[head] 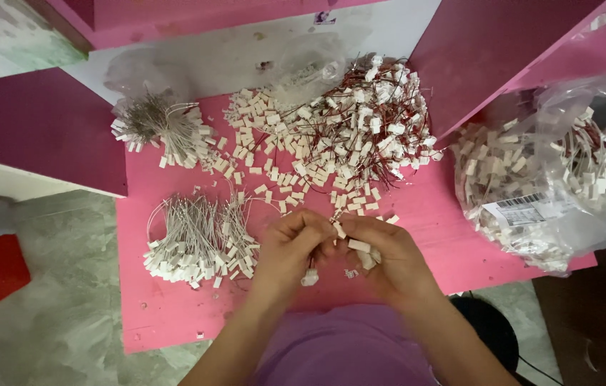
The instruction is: Manually sort and inspect small electrical wire connectors at a production workstation.
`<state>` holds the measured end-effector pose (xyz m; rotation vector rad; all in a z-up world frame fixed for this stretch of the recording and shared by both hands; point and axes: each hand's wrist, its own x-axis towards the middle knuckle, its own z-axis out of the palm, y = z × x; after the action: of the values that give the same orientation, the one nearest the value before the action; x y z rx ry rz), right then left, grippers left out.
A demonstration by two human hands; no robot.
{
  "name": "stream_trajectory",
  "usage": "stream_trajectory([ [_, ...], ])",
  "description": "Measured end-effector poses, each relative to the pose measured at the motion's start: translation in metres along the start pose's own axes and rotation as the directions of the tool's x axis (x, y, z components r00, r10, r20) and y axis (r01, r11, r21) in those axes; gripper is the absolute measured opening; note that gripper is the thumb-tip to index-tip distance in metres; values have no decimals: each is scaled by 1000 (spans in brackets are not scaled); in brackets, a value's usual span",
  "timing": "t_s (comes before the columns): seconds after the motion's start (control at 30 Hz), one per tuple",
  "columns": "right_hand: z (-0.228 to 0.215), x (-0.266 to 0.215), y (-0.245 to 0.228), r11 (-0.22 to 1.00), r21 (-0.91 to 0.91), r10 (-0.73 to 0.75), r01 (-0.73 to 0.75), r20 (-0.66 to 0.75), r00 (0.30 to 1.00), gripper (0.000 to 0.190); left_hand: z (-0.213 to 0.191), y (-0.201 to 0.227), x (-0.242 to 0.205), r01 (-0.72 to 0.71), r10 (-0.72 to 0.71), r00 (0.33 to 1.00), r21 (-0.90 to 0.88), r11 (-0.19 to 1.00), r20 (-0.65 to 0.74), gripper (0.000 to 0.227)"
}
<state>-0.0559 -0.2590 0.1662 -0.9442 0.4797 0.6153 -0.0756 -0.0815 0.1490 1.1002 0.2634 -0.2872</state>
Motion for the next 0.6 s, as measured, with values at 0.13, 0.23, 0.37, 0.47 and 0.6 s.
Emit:
stream_trajectory([
  [0.13, -12, 0, -4, 998, -67, -4, 5, 6, 1000, 32, 7, 12, -2, 30, -30, 1000, 33, 999, -1, 13],
  [0.23, -3, -5, -12, 996, -67, 64, -59, 90, 994, 31, 6, 12, -2, 7, -8, 1000, 104, 995, 7, 11],
  [0.37, -17, -3, -9, 984, -145, 126, -106, 141, 982, 35, 4, 13, -1, 17, -23, 999, 178, 984, 31, 11],
  [0.47, -34, 4, -1, 987, -148, 91, -57, 237, 967, 28, 2, 16, -4, 8, -21, 998, 225, 974, 58, 10],
  [0.6, -30, 6, -4, 985, 131, 84, -110, 191, 978, 23, -1, 12, -10, 45, -64, 994, 206, 978, 87, 11],
])
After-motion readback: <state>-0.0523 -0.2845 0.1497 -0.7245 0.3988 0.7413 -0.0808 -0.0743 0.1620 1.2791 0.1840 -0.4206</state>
